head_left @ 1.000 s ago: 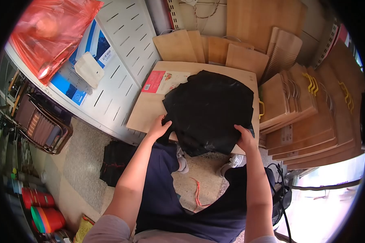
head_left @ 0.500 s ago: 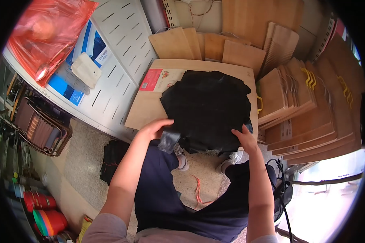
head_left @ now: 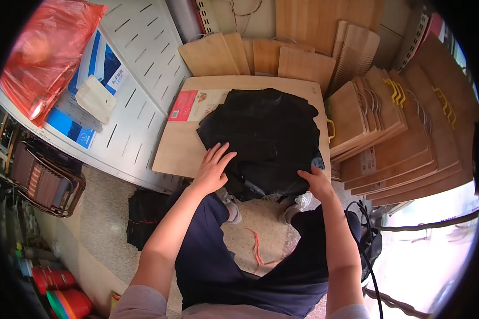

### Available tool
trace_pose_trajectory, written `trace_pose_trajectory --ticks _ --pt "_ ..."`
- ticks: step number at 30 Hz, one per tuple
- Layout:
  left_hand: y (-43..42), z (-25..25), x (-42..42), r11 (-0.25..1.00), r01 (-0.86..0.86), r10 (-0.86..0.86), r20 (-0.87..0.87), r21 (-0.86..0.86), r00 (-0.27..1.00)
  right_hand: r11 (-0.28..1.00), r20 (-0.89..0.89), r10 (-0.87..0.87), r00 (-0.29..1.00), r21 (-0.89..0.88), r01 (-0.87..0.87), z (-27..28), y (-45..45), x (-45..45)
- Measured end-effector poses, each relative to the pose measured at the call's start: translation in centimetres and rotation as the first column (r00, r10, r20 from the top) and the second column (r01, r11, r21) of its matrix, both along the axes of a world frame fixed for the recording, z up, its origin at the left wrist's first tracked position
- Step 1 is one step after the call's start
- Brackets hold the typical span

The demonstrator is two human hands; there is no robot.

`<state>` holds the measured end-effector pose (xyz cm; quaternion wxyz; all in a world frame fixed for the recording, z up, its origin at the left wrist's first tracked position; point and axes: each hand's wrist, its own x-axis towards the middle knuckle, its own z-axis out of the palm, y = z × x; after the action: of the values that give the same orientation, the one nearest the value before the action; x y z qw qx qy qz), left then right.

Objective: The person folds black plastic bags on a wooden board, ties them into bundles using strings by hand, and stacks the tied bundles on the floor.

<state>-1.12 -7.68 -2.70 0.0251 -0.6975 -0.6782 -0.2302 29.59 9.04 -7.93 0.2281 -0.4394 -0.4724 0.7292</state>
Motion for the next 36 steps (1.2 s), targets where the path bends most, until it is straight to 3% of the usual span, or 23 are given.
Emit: trace_pose_trajectory --ticks 2,4,7,8,10,14,15,17,18,19,21,22,23,25,26,27,29,30,31,33,34,35,36 --pt "0.2 -0.5 -0.2 1.000 0.023 -0.023 -0.026 0.006 0.999 1.000 -0.018 -0.010 1.000 -0.007 0.010 0.1 -0.1 0.2" --pt "0.0 0.6 -0.4 0.953 -0.027 0.028 -0.003 -0.303 1.000 0.999 0.047 0.020 0.999 -0.029 -0.019 0.3 -0.2 0.1" --pt "-0.7 1.4 -0.6 0.918 -0.030 0.005 -0.066 -0.396 0.998 0.981 0.017 0.026 1.000 -0.195 -0.022 2.5 -0.6 -0.1" --pt "-0.9 0.6 -0.8 0.919 -0.021 0.000 -0.051 -0.395 0.999 0.981 0.032 0.021 0.999 -0.194 -0.015 2.3 -0.6 0.1" --pt "-0.8 -1.7 -1.1 0.992 0.063 -0.075 -0.108 -0.106 0.991 0.954 -0.083 0.109 0.991 -0.271 -0.128 2.0 -0.4 0.6" --pt "-0.6 -3.3 -0.9 0.997 0.064 -0.069 -0.177 -0.032 0.982 0.965 -0.021 0.192 0.981 -0.179 -0.193 4.9 -2.9 1.1" --pt "-0.7 -3.6 -1.1 0.998 0.064 -0.067 -0.161 -0.023 0.985 0.970 0.027 0.171 0.985 -0.182 -0.164 4.1 -3.4 1.6" --pt "-0.7 -4.4 -0.9 1.000 0.013 -0.016 -0.117 -0.028 0.993 0.977 0.412 0.138 0.901 0.091 -0.191 4.5 -6.0 2.9" --pt "-0.7 -4.3 -0.9 0.999 0.010 -0.013 -0.097 -0.031 0.995 0.964 0.296 0.093 0.951 0.211 -0.160 4.9 -7.1 3.2" --pt "-0.7 -4.2 -0.8 1.000 0.004 -0.006 -0.085 -0.018 0.996 0.961 0.309 0.095 0.946 0.221 -0.169 5.4 -7.2 3.0" --pt "-0.9 -3.9 -0.8 0.998 0.001 -0.007 -0.099 -0.062 0.995 0.999 0.032 0.027 0.999 -0.029 -0.026 6.6 -7.5 2.5" --pt "-0.8 -3.7 -0.7 0.996 -0.010 0.001 -0.109 -0.086 0.994 0.984 -0.073 0.078 0.994 -0.155 -0.089 4.2 -5.7 3.2" --pt "-0.9 -3.7 -0.6 0.996 -0.013 0.004 -0.108 -0.084 0.994 0.984 -0.071 0.081 0.994 -0.154 -0.091 2.7 -4.4 3.5" --pt "-1.0 -3.8 -0.4 0.996 -0.031 0.023 -0.100 -0.082 0.995 0.829 -0.490 -0.102 0.866 -0.523 -0.198 1.6 -2.6 2.9" --pt "-1.1 -3.7 -0.3 0.996 -0.034 0.025 -0.103 -0.081 0.994 0.785 -0.639 -0.169 0.751 -0.548 -0.289 1.7 -2.3 2.7" --pt "-1.1 -3.6 -0.2 0.995 -0.038 0.028 -0.107 -0.092 0.994 0.784 -0.642 -0.167 0.748 -0.547 -0.294 2.4 -2.4 1.7" --pt "-1.3 -3.5 -0.2 0.994 -0.050 0.038 -0.115 -0.102 0.993 0.827 -0.499 -0.357 0.789 -0.562 0.018 4.0 -3.4 -0.6" --pt "-1.4 -3.4 -0.1 0.994 -0.045 0.037 -0.085 -0.098 0.996 0.897 -0.442 -0.294 0.848 -0.433 0.086 4.5 -4.1 -1.4" --pt "-1.4 -3.4 -0.2 0.995 -0.041 0.035 -0.056 -0.094 0.998 0.897 -0.445 -0.290 0.847 -0.434 0.079 4.4 -4.6 -1.7" --pt "-1.6 -3.2 0.0 0.994 -0.057 0.052 -0.056 -0.091 0.997 0.999 -0.300 0.015 0.954 0.044 -0.002 4.0 -5.4 -1.8" --pt "-1.7 -3.0 0.1 0.994 -0.067 0.062 -0.052 -0.088 0.997 0.954 -0.139 0.159 0.977 0.275 -0.116 3.1 -5.0 -1.9" --pt "-1.7 -2.9 0.1 0.994 -0.069 0.064 -0.052 -0.089 0.997 0.955 -0.139 0.161 0.977 0.273 -0.118 2.6 -4.9 -1.7" --pt "-1.7 -2.8 0.1 0.992 -0.067 0.066 -0.009 -0.105 0.998 0.669 0.219 0.197 0.956 0.683 -0.294 2.9 -5.0 -1.7"
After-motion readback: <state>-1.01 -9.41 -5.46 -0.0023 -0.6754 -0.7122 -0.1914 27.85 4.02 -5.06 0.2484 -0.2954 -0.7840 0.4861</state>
